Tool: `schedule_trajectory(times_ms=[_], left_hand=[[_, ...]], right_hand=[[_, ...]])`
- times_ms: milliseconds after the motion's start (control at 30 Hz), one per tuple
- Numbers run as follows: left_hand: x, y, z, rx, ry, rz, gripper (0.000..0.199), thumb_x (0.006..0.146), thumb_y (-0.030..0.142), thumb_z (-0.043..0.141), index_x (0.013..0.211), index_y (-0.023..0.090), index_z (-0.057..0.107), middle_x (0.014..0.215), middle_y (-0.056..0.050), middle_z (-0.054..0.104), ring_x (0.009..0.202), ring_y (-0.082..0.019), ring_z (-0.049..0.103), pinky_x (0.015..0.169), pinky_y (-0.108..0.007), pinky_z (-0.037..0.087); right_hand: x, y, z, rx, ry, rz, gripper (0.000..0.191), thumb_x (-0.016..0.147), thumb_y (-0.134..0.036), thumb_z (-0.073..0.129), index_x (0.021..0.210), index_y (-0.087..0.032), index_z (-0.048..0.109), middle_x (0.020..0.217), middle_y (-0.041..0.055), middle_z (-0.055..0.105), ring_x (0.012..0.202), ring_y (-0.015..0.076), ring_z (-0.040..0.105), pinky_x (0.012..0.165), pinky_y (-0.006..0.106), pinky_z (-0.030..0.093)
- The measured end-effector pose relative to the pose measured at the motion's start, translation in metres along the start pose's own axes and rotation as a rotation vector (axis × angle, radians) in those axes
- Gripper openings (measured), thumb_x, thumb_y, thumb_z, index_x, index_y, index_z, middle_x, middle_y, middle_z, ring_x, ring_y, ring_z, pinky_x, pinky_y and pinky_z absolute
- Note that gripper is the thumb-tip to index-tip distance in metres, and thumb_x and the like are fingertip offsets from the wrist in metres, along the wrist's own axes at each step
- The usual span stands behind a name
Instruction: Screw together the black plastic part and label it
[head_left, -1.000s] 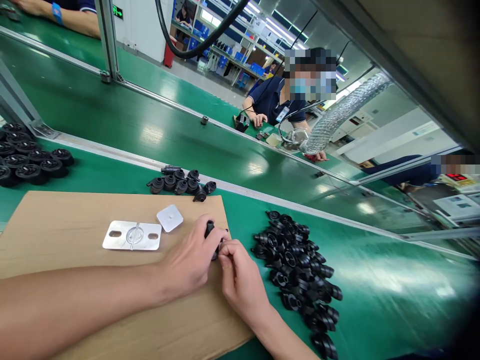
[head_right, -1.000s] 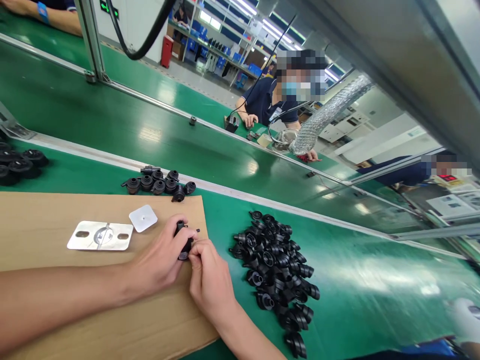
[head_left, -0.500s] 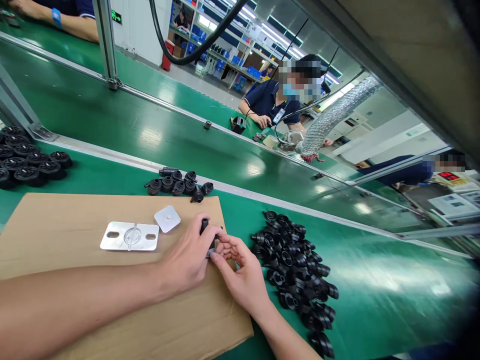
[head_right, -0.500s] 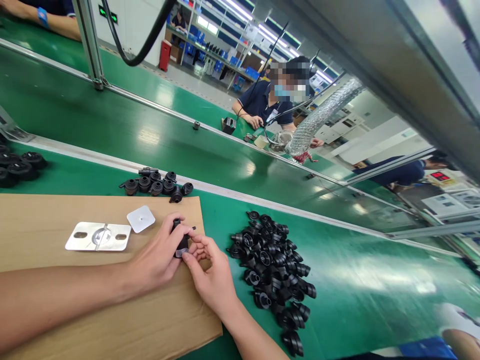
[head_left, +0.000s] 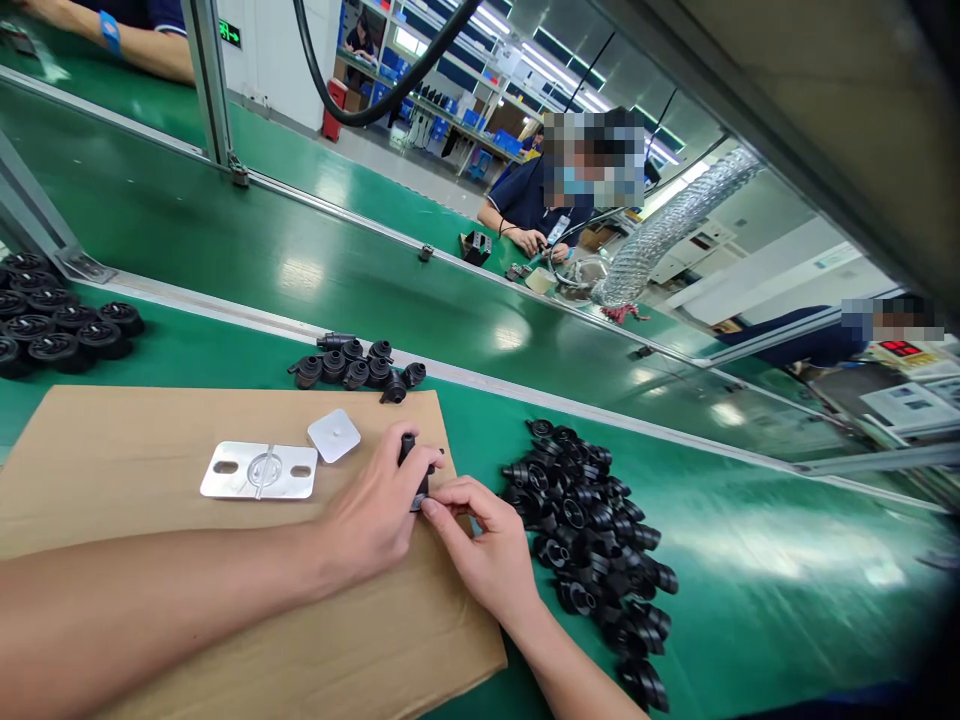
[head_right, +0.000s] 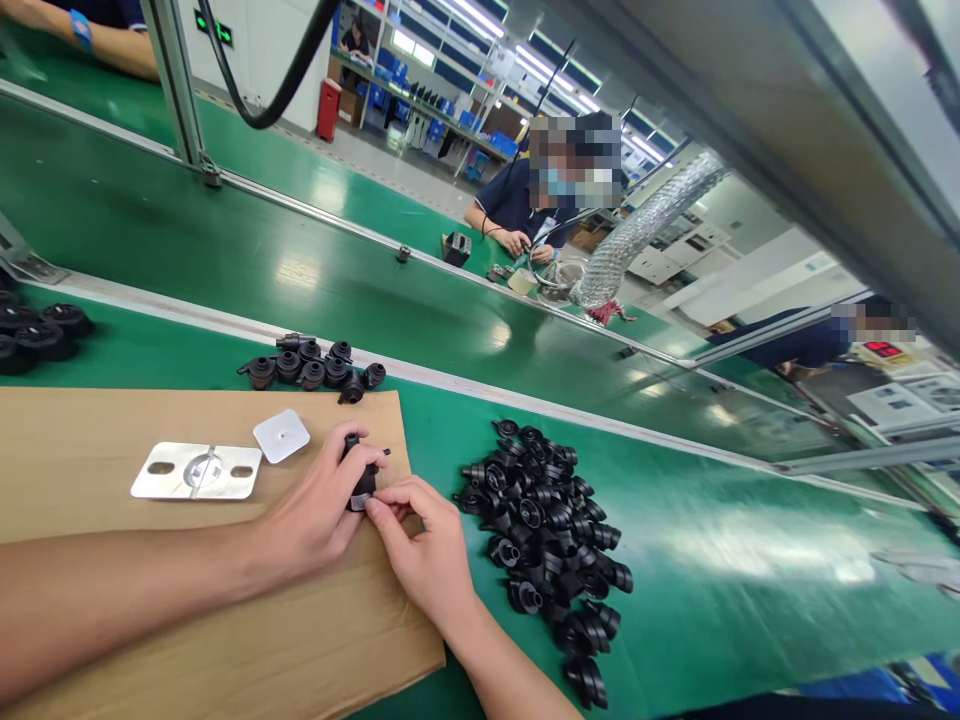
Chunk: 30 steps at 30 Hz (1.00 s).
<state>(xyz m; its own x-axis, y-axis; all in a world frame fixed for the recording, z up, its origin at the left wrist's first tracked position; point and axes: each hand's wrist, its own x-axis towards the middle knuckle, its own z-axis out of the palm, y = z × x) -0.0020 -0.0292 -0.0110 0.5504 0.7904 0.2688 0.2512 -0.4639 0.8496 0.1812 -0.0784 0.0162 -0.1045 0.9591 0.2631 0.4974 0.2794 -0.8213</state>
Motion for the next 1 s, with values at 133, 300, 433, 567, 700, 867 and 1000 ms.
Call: schedule_trajectory(times_ms=[133,300,433,567,700,867,1000], left_hand=[[0.002,0.001,-0.001,0.080,-0.046,-0.007,0.059,0.084,-0.001,0.051,0.132,0.031,0.042,0.148,-0.014,0.034,0.120,-0.037,0.063,0.092,-0.059,0.063],[0.003,0.002,0.000,0.155,-0.112,-0.020,0.066,0.079,-0.003,0.055,0.133,0.032,0.040,0.138,-0.012,0.038,0.099,-0.029,0.064,0.084,-0.052,0.064],[0.001,0.003,0.000,0.177,-0.137,-0.020,0.068,0.079,-0.003,0.054,0.134,0.032,0.037,0.137,-0.012,0.037,0.095,-0.027,0.062,0.081,-0.049,0.064],[0.000,0.003,0.002,0.212,-0.148,-0.002,0.068,0.078,-0.003,0.052,0.133,0.032,0.036,0.135,-0.012,0.036,0.088,-0.026,0.059,0.074,-0.047,0.063],[0.000,0.003,0.003,0.214,-0.143,0.014,0.070,0.075,-0.004,0.051,0.133,0.032,0.036,0.133,-0.012,0.036,0.087,-0.025,0.057,0.074,-0.047,0.062],[0.000,0.004,0.003,0.217,-0.168,0.009,0.072,0.072,-0.006,0.050,0.133,0.030,0.036,0.133,-0.012,0.035,0.086,-0.025,0.057,0.073,-0.046,0.062],[0.001,0.006,0.004,0.220,-0.182,0.000,0.069,0.075,-0.004,0.051,0.134,0.030,0.037,0.133,-0.013,0.035,0.084,-0.024,0.056,0.072,-0.045,0.061]], right_hand=[[-0.001,-0.002,-0.001,-0.060,-0.035,-0.002,0.017,0.106,-0.023,0.064,0.089,-0.022,0.067,0.082,-0.0003,0.065,0.073,0.0158,0.058,0.067,0.028,0.046],[-0.004,-0.008,-0.008,-0.165,-0.073,-0.013,0.020,0.106,-0.023,0.061,0.087,-0.021,0.062,0.078,-0.0013,0.059,0.069,0.0149,0.054,0.064,0.028,0.042],[-0.007,-0.013,-0.012,-0.190,-0.101,0.004,0.021,0.107,-0.025,0.059,0.086,-0.021,0.062,0.076,-0.0016,0.058,0.068,0.0144,0.053,0.063,0.028,0.041],[-0.009,-0.015,-0.013,-0.181,-0.122,0.040,0.021,0.106,-0.027,0.060,0.086,-0.021,0.062,0.077,-0.0013,0.059,0.066,0.0145,0.053,0.062,0.028,0.041],[-0.010,-0.018,-0.014,-0.189,-0.122,0.040,0.021,0.106,-0.026,0.060,0.085,-0.021,0.061,0.075,-0.0014,0.058,0.065,0.0142,0.052,0.061,0.029,0.040],[-0.013,-0.023,-0.014,-0.232,-0.122,0.036,0.022,0.105,-0.025,0.060,0.084,-0.021,0.060,0.074,-0.0020,0.057,0.064,0.0139,0.052,0.060,0.028,0.038],[-0.016,-0.024,-0.016,-0.259,-0.118,0.020,0.021,0.106,-0.023,0.059,0.085,-0.021,0.060,0.074,-0.0024,0.057,0.064,0.0133,0.053,0.060,0.027,0.039]])
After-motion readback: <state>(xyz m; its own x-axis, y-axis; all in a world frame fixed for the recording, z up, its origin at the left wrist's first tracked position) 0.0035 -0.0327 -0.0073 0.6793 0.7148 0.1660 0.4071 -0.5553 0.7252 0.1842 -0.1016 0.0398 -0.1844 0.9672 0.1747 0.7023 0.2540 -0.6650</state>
